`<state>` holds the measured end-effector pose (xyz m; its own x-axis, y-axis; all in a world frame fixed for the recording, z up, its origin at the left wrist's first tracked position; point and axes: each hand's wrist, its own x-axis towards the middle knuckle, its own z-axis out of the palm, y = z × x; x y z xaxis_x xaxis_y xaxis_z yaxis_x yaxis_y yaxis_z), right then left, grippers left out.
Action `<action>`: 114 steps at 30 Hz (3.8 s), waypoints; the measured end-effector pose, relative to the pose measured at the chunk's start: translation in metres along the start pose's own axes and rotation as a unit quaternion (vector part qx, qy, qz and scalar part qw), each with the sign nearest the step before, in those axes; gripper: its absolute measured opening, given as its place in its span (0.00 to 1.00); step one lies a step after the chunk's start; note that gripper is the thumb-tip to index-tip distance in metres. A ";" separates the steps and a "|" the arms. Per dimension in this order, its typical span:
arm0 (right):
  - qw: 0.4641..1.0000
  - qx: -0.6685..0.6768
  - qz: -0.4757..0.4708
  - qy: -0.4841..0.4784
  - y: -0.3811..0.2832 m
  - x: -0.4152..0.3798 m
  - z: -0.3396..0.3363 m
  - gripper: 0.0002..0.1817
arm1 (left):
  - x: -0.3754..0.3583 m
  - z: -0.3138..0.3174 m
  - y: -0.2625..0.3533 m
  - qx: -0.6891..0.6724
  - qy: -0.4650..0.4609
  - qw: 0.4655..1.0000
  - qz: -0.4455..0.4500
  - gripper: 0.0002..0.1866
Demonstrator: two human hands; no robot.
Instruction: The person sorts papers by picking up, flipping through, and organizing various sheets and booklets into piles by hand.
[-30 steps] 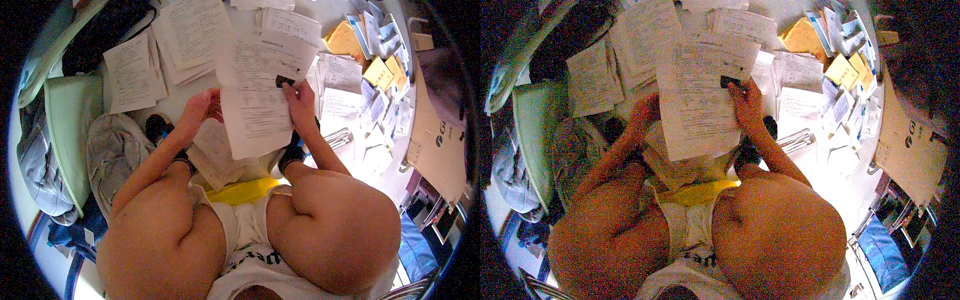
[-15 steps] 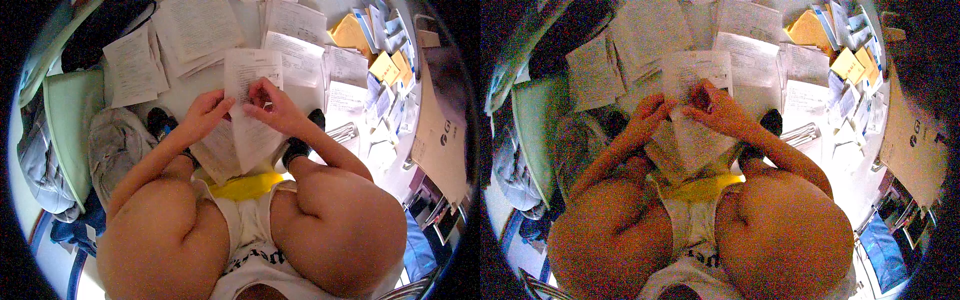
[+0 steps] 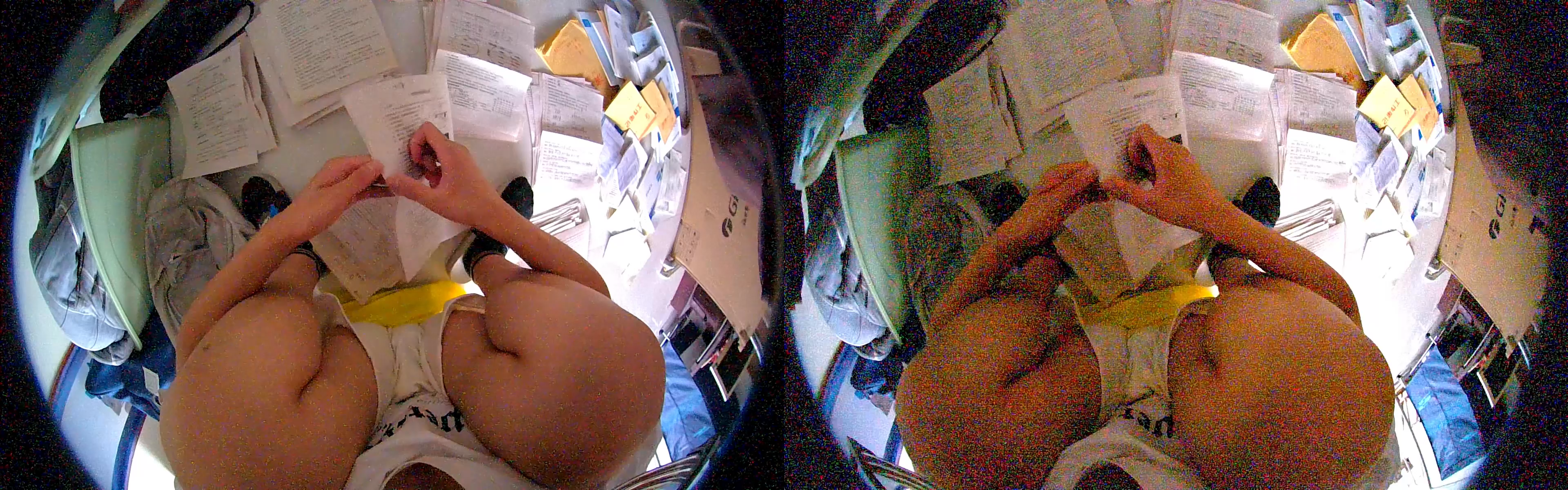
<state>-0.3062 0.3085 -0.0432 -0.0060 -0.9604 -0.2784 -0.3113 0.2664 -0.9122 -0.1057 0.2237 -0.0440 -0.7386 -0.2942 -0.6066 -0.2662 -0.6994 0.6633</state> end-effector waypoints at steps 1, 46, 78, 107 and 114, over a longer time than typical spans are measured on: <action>1.000 0.013 -0.003 -0.001 0.001 -0.001 0.001 0.24 | -0.001 0.001 0.000 0.015 0.000 1.000 0.002 0.19; 0.855 0.460 0.195 0.139 0.040 -0.015 -0.059 0.20 | 0.010 -0.012 0.020 0.271 0.197 0.901 0.275 0.15; 0.845 -0.368 0.158 0.354 0.230 0.068 -0.147 0.30 | 0.025 -0.053 -0.088 0.595 0.137 0.786 0.097 0.32; 0.961 0.194 0.095 0.171 0.098 -0.018 -0.029 0.17 | -0.002 -0.026 0.005 0.166 0.101 0.979 0.062 0.27; 0.963 0.169 0.054 0.204 0.049 -0.014 -0.045 0.15 | -0.002 -0.019 0.004 0.123 0.055 0.987 0.085 0.32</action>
<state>-0.3642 0.3310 -0.0701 -0.4144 -0.8597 -0.2987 0.0385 0.3113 -0.9495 -0.0935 0.2091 -0.0480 -0.7177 -0.4714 -0.5125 -0.2973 -0.4581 0.8377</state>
